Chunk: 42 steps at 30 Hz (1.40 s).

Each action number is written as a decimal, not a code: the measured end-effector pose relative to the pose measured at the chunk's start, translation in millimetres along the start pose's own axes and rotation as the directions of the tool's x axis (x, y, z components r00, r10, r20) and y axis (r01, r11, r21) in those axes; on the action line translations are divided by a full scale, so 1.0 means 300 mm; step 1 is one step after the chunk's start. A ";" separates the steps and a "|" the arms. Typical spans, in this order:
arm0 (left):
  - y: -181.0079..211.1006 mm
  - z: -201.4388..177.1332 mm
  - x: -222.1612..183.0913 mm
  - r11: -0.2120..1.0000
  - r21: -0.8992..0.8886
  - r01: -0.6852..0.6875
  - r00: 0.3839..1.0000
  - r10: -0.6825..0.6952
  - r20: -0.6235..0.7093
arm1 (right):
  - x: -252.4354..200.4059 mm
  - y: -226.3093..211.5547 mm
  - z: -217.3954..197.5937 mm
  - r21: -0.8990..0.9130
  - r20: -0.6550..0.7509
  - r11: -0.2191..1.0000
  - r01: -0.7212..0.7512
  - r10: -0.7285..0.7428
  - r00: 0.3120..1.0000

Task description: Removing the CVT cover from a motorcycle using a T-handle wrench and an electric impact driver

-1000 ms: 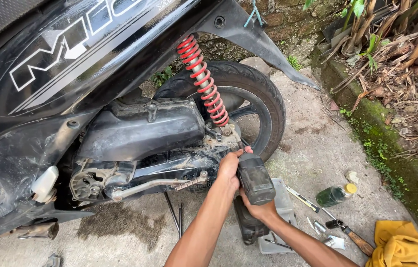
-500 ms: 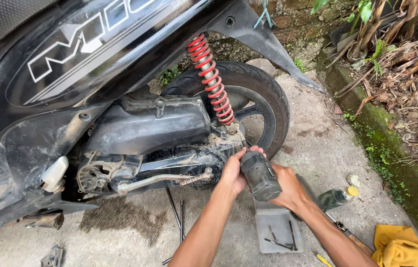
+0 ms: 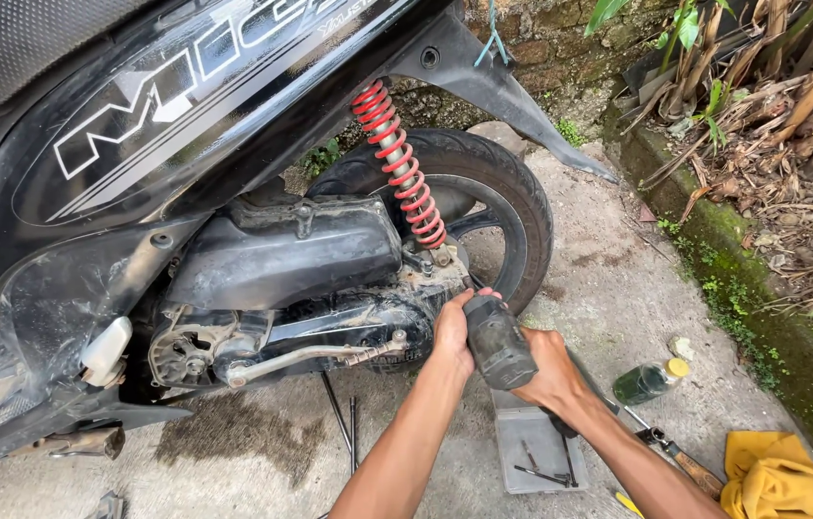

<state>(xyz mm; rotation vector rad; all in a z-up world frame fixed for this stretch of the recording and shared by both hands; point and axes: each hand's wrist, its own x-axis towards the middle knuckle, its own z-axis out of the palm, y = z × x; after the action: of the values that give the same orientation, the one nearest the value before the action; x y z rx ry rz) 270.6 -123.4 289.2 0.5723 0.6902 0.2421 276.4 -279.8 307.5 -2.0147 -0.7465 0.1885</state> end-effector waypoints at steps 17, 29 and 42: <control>-0.028 -0.040 0.016 0.989 -0.147 -0.027 1.000 0.027 -0.001 | -0.029 -0.001 0.015 0.020 -0.016 1.000 0.013 -0.012 1.000; -0.029 -0.018 -0.045 0.992 -0.124 -0.010 0.999 0.015 0.036 | -0.056 -0.066 -0.023 -0.035 -0.040 0.999 0.028 -0.029 0.999; -0.069 -0.022 -0.102 0.999 -0.022 -0.050 0.999 0.050 0.010 | -0.130 -0.019 -0.006 0.024 -0.056 1.000 0.013 -0.012 0.998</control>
<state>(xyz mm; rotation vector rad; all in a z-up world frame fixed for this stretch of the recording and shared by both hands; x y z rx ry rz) 243.8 -149.8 289.6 0.5703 0.6629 0.2926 243.5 -301.4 306.8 -1.9842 -0.7176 0.1324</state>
